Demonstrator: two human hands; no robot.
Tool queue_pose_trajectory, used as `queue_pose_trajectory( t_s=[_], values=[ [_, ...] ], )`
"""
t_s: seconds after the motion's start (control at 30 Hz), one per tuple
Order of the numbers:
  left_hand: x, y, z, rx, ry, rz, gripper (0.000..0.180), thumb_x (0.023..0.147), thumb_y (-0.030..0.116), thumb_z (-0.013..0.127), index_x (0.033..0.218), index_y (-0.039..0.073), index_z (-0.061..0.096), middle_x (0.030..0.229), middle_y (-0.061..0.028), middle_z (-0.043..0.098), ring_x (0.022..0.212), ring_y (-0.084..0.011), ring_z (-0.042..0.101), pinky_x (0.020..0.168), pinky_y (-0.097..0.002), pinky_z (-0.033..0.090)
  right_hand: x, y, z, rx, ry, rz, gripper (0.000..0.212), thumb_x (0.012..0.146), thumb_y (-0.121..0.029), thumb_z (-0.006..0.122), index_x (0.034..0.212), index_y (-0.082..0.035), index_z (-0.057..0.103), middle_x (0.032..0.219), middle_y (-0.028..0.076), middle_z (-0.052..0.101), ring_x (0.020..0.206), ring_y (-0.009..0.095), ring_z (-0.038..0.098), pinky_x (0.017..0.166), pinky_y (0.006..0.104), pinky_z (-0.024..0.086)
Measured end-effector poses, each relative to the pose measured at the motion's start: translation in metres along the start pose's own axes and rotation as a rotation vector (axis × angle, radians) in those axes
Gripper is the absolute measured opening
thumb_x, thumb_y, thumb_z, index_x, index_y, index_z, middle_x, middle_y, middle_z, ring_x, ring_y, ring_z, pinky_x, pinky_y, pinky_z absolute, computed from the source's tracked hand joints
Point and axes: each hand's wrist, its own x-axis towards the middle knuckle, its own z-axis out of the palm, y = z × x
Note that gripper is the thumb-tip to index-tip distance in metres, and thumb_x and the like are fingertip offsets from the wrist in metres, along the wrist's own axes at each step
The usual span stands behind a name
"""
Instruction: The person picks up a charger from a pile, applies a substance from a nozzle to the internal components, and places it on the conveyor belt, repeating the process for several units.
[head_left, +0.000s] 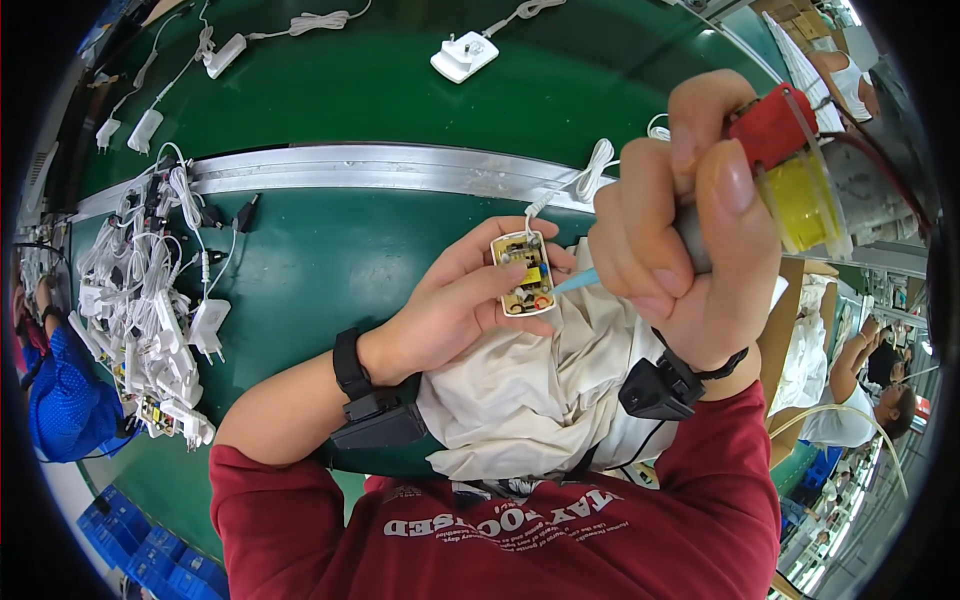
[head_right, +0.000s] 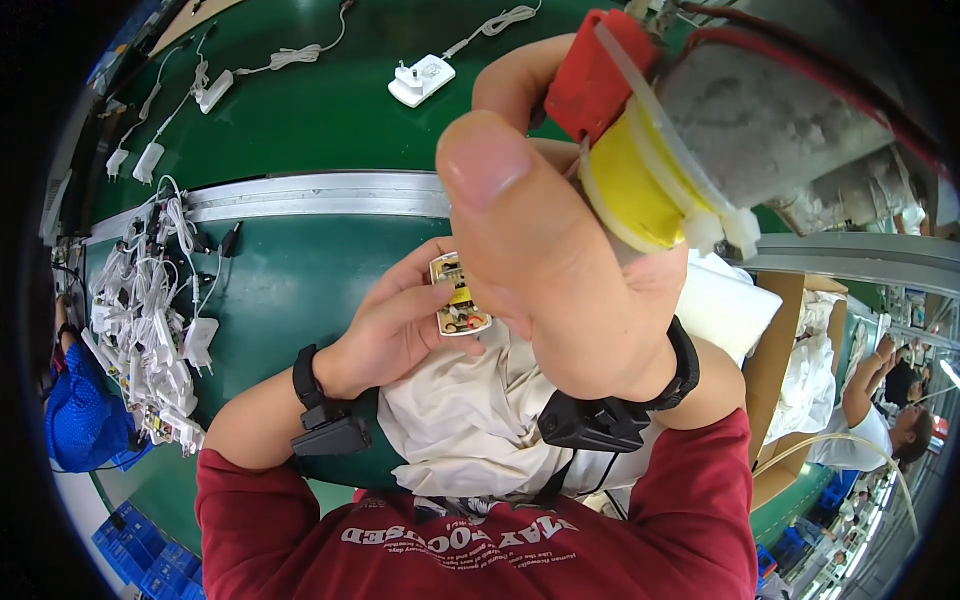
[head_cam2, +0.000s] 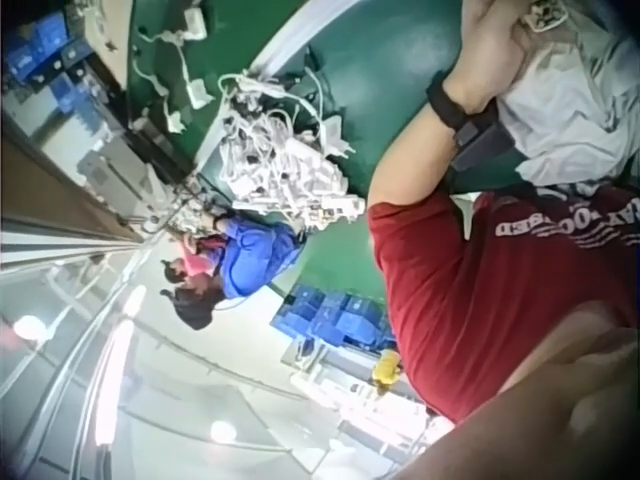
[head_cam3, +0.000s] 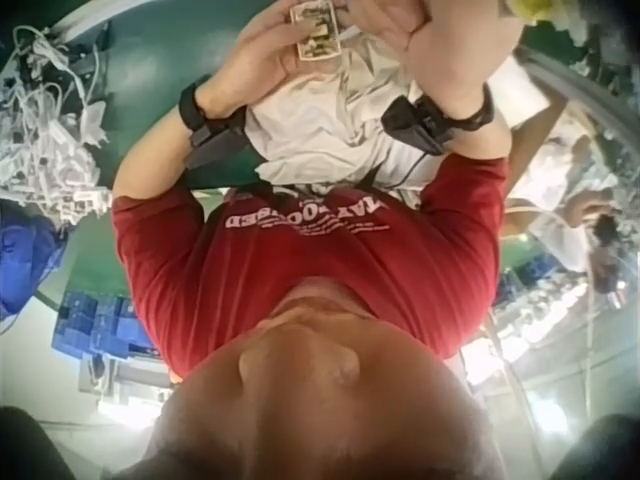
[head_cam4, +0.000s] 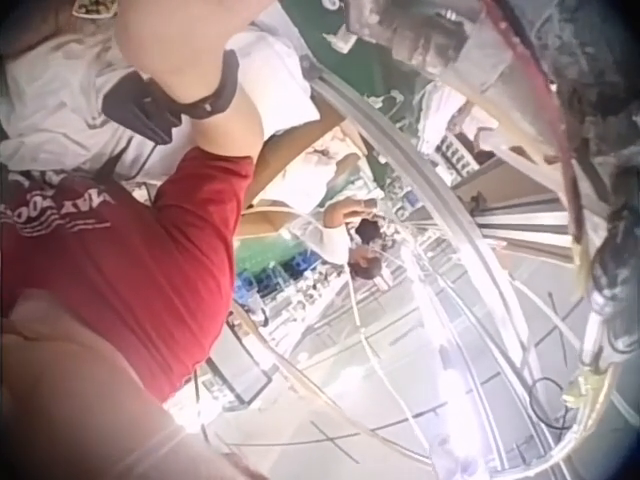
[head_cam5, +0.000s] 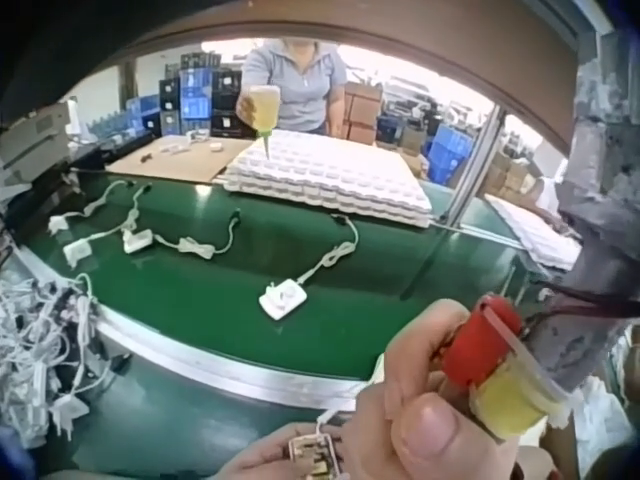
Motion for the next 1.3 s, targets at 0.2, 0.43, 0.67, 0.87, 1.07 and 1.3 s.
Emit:
queue_pose_trajectory(
  t_s=[0.2, 0.43, 0.67, 0.87, 1.07, 1.3],
  values=[
    [-0.002, 0.0, -0.001, -0.039, -0.033, 0.033, 0.038, 0.096, 0.011, 0.041, 0.132, 0.005, 0.034, 0.124, -0.0152, 0.051, 0.111, -0.0213, 0.055, 0.083, -0.0375, 0.055, -0.002, 0.006, -0.005, -0.048, -0.097, -0.045, 0.029, 0.096, -0.038, 0.044, 0.088, -0.013, 0.031, 0.047, -0.002, 0.033, 0.034, 0.006, 0.027, 0.033, 0.0211, 0.023],
    [-0.001, 0.0, -0.002, -0.046, -0.032, 0.035, 0.038, 0.096, 0.011, 0.041, 0.133, 0.004, 0.034, 0.124, -0.0155, 0.051, 0.112, -0.0223, 0.055, 0.083, -0.0377, 0.055, -0.003, 0.003, -0.008, 0.0, -0.142, 0.012, 0.03, 0.096, -0.038, 0.044, 0.087, -0.013, 0.031, 0.047, -0.002, 0.034, 0.034, 0.007, 0.028, 0.033, 0.0215, 0.024],
    [-0.001, 0.002, 0.004, -0.08, -0.031, 0.028, 0.039, 0.097, 0.014, 0.039, 0.134, 0.004, 0.032, 0.129, -0.0162, 0.046, 0.117, -0.0242, 0.051, 0.092, -0.0422, 0.051, -0.004, -0.001, -0.001, 0.028, -0.088, 0.038, 0.03, 0.095, -0.04, 0.045, 0.089, -0.013, 0.032, 0.047, -0.001, 0.033, 0.034, 0.007, 0.027, 0.033, 0.0221, 0.024],
    [-0.001, 0.0, 0.007, -0.223, -0.113, -0.022, 0.042, 0.098, 0.017, 0.037, 0.136, 0.003, 0.027, 0.132, -0.0156, 0.041, 0.121, -0.0254, 0.047, 0.103, -0.0473, 0.04, -0.007, 0.007, -0.003, -0.013, -0.158, -0.034, 0.029, 0.095, -0.039, 0.046, 0.091, -0.014, 0.032, 0.048, -0.001, 0.034, 0.034, 0.007, 0.027, 0.033, 0.0222, 0.024],
    [-0.001, 0.003, 0.006, -0.246, -0.108, -0.03, 0.043, 0.098, 0.018, 0.037, 0.136, 0.003, 0.026, 0.131, -0.0154, 0.041, 0.121, -0.0257, 0.046, 0.104, -0.0476, 0.038, -0.006, 0.01, -0.006, 0.033, -0.21, -0.01, 0.03, 0.095, -0.039, 0.048, 0.092, -0.013, 0.032, 0.048, -0.001, 0.034, 0.034, 0.007, 0.027, 0.033, 0.0223, 0.025],
    [0.003, 0.007, 0.01, -0.225, -0.114, -0.044, 0.043, 0.098, 0.018, 0.038, 0.136, 0.003, 0.027, 0.132, -0.0149, 0.041, 0.123, -0.0267, 0.045, 0.104, -0.0478, 0.038, -0.002, 0.005, -0.004, 0.05, -0.125, -0.066, 0.033, 0.094, -0.038, 0.049, 0.101, -0.011, 0.033, 0.048, -0.001, 0.034, 0.035, 0.007, 0.028, 0.033, 0.0228, 0.024]
  ],
)
